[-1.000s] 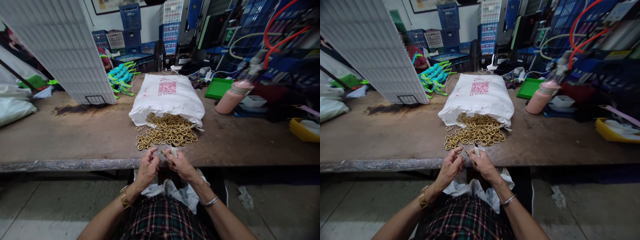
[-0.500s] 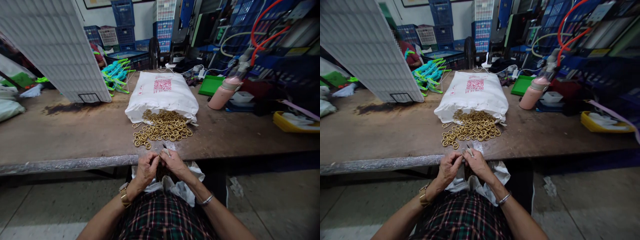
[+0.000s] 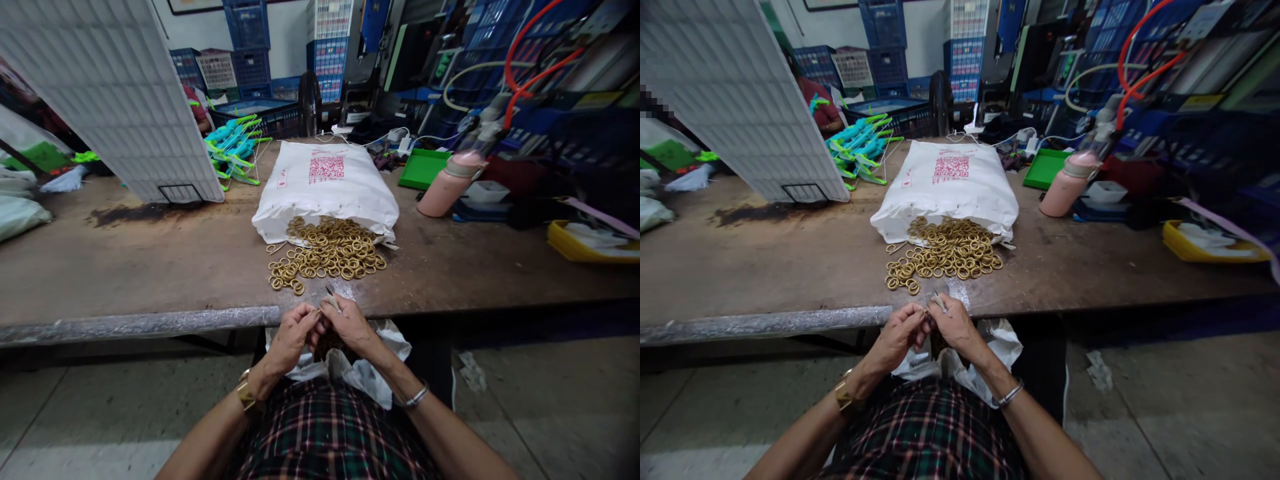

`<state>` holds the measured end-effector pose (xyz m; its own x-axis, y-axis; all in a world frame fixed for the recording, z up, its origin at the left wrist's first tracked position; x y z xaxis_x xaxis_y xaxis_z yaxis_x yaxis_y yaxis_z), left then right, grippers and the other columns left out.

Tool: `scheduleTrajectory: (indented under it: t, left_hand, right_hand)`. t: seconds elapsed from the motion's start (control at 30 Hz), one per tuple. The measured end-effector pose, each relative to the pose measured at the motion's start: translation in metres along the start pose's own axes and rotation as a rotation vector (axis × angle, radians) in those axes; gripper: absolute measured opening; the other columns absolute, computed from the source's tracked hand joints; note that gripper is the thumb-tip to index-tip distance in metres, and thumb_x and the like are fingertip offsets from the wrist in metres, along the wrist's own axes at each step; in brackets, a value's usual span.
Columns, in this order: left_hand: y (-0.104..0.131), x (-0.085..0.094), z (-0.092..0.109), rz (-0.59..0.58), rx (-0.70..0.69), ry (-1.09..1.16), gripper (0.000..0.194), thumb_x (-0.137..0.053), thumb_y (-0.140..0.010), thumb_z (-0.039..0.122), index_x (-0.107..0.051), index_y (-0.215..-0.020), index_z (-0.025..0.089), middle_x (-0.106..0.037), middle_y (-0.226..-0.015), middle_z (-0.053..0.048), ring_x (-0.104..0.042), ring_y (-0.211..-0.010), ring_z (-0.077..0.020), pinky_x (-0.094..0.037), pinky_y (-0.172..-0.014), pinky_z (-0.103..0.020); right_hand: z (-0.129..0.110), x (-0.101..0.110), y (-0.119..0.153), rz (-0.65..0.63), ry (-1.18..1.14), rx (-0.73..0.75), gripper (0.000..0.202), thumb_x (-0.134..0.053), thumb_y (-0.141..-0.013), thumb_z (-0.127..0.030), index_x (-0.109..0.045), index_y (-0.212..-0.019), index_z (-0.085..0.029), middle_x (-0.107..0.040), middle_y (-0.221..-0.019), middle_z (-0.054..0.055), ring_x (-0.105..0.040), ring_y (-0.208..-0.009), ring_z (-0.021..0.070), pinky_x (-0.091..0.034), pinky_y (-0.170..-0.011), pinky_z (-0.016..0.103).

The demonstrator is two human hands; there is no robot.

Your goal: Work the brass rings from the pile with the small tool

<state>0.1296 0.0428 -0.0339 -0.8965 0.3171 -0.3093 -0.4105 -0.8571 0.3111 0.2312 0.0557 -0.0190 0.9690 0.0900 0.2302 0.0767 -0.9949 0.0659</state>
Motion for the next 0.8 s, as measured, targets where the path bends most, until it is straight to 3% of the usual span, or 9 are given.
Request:
scheduleTrajectory:
  t: [0.17,0.3,0.5,0.8]
  left_hand:
    - [0.003,0.000,0.002,0.007,-0.043,0.085,0.036,-0.061,-0.070,0.049,-0.047,-0.072,0.016,-0.053,-0.060,0.004,-0.041,-0.041,-0.0042,-0.032,-0.038,-0.017]
    - [0.004,0.004,0.005,0.045,-0.083,0.049,0.037,-0.061,-0.069,0.051,-0.046,-0.071,0.017,-0.053,-0.060,0.003,-0.041,-0.040,-0.0042,-0.033,-0.039,-0.018]
    - [0.004,0.008,0.008,0.064,-0.133,-0.056,0.036,-0.056,-0.073,0.052,-0.047,-0.072,0.017,-0.051,-0.060,0.004,-0.040,-0.042,-0.0045,-0.034,-0.041,-0.018]
    - [0.005,0.011,0.014,0.088,-0.158,-0.140,0.036,-0.055,-0.074,0.052,-0.047,-0.071,0.017,-0.050,-0.059,0.004,-0.041,-0.044,-0.0056,-0.034,-0.044,-0.018]
  right_hand:
    - [-0.003,0.002,0.000,0.007,0.006,-0.001,0.025,-0.039,-0.081,-0.035,-0.046,-0.064,-0.019,-0.047,-0.053,-0.004,-0.042,-0.051,0.0091,-0.034,-0.052,0.021]
    - [-0.004,0.006,0.003,0.061,0.289,0.065,0.024,-0.036,-0.083,-0.031,-0.046,-0.064,-0.019,-0.047,-0.054,-0.003,-0.043,-0.052,0.0102,-0.033,-0.053,0.021]
    - [-0.003,-0.009,0.011,-0.095,0.555,0.193,0.015,-0.038,-0.078,-0.017,-0.052,-0.072,-0.020,-0.054,-0.058,-0.002,-0.048,-0.054,0.0111,-0.031,-0.055,0.020]
    - [-0.006,-0.015,0.012,-0.136,0.679,0.194,0.018,-0.038,-0.076,-0.013,-0.053,-0.080,-0.020,-0.059,-0.065,0.000,-0.052,-0.058,0.0128,-0.032,-0.057,0.021]
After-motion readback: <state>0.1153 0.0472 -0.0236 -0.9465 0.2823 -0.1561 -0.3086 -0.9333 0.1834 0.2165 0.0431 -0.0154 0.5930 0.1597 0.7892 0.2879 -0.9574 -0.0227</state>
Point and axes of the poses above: each hand's wrist, its own y-axis away from the middle knuckle, its own x-axis out of the back of the hand, z = x × y, the point moved 7 cm from there along -y, towards the middle knuckle
